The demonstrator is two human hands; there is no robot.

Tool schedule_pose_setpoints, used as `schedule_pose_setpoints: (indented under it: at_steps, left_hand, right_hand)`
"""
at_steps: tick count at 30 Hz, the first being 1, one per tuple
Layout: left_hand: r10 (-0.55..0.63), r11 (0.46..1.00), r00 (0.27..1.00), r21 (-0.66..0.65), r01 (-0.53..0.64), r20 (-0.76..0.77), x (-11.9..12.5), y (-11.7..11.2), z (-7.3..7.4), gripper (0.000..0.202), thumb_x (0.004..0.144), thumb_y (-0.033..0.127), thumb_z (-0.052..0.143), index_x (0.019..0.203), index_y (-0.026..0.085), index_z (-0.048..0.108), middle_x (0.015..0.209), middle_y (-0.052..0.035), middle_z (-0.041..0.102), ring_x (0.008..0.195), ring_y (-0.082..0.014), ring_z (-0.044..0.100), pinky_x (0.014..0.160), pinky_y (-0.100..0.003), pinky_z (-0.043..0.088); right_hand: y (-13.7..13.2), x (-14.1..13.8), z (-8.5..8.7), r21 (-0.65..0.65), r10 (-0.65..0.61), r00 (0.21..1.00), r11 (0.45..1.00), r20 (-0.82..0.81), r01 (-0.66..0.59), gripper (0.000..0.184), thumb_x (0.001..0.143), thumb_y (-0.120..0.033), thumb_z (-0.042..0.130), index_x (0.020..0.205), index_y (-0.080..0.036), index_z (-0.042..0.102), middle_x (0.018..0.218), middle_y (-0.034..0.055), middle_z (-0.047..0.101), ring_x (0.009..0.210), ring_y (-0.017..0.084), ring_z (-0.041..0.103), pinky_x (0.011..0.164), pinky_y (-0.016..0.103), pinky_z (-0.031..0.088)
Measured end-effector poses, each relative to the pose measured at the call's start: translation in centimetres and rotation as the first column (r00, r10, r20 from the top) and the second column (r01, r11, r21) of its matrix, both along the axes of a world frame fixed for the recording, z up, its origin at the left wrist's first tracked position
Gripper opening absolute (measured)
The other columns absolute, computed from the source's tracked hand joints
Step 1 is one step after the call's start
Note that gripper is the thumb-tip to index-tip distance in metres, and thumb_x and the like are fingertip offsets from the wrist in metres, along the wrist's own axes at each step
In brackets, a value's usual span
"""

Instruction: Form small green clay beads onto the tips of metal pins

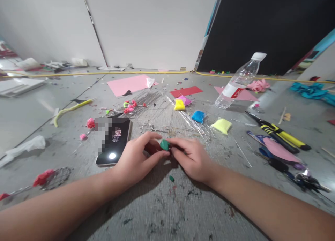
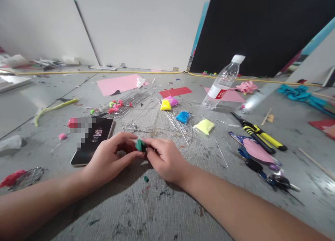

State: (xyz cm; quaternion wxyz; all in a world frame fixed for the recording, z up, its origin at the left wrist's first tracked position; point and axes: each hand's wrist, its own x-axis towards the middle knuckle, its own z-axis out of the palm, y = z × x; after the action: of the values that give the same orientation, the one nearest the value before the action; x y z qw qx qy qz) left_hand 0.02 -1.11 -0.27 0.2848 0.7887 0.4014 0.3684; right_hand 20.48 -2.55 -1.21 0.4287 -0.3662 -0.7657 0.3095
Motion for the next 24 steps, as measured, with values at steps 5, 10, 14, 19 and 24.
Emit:
schedule_pose_setpoints:
  at_steps: [5, 10, 14, 19, 24]
  left_hand:
    - [0.054, 0.995, 0.997, 0.084, -0.050, -0.047, 0.02, 0.15, 0.31, 0.009, 0.093, 0.025, 0.066, 0.097, 0.019, 0.071, 0.084, -0.0019, 0.072, 0.074, -0.0143, 0.067, 0.066, -0.025, 0.053]
    - [0.026, 0.999, 0.999, 0.034, -0.024, -0.043, -0.10, 0.38, 0.54, 0.013, 0.094, 0.021, 0.059, 0.083, 0.017, 0.066, 0.070, 0.0002, 0.068, 0.062, -0.0126, 0.061, 0.057, -0.024, 0.046]
    - [-0.075, 0.996, 0.997, 0.037, 0.076, -0.019, -0.20, 0.25, 0.26, 0.015, 0.092, 0.014, 0.052, 0.088, 0.017, 0.066, 0.073, 0.0000, 0.068, 0.064, -0.0126, 0.061, 0.059, -0.024, 0.048]
    - [-0.129, 0.991, 0.992, 0.019, 0.129, 0.004, -0.12, -0.07, -0.02, 0.030, 0.094, 0.011, 0.047, 0.112, 0.018, 0.071, 0.088, -0.0041, 0.075, 0.076, -0.0152, 0.068, 0.069, -0.028, 0.054]
    - [-0.149, 0.983, 0.985, -0.099, 0.157, 0.081, 0.22, -0.26, 0.06, 0.028, 0.093, 0.022, 0.061, 0.119, 0.018, 0.070, 0.100, -0.0060, 0.077, 0.082, -0.0162, 0.070, 0.071, -0.028, 0.056]
  right_hand:
    - [-0.20, -0.16, -0.32, 0.043, 0.035, 0.999, 0.998, 0.035, -0.037, 0.020, 0.091, -0.016, 0.056, 0.104, -0.015, 0.071, 0.081, 0.0043, 0.073, 0.065, 0.015, 0.065, 0.061, 0.027, 0.052]
    - [-0.05, -0.39, -0.50, 0.028, 0.009, 1.000, 1.000, 0.000, -0.009, 0.015, 0.094, -0.028, 0.067, 0.099, -0.015, 0.072, 0.078, 0.0032, 0.073, 0.063, 0.014, 0.063, 0.058, 0.025, 0.050]
    - [0.00, -0.36, -0.46, 0.016, -0.010, 0.999, 1.000, -0.042, 0.010, 0.018, 0.095, -0.034, 0.069, 0.101, -0.016, 0.072, 0.079, 0.0026, 0.074, 0.065, 0.013, 0.065, 0.058, 0.024, 0.049]
    - [0.26, -0.16, -0.42, 0.007, -0.025, 0.998, 1.000, -0.060, 0.025, 0.017, 0.099, -0.033, 0.064, 0.105, -0.019, 0.072, 0.083, 0.0024, 0.075, 0.072, 0.014, 0.068, 0.066, 0.026, 0.052]
    - [0.64, -0.03, -0.46, -0.063, -0.110, 0.993, 0.992, -0.052, 0.107, 0.020, 0.101, -0.034, 0.059, 0.095, -0.019, 0.071, 0.078, 0.0017, 0.071, 0.071, 0.015, 0.065, 0.064, 0.028, 0.049]
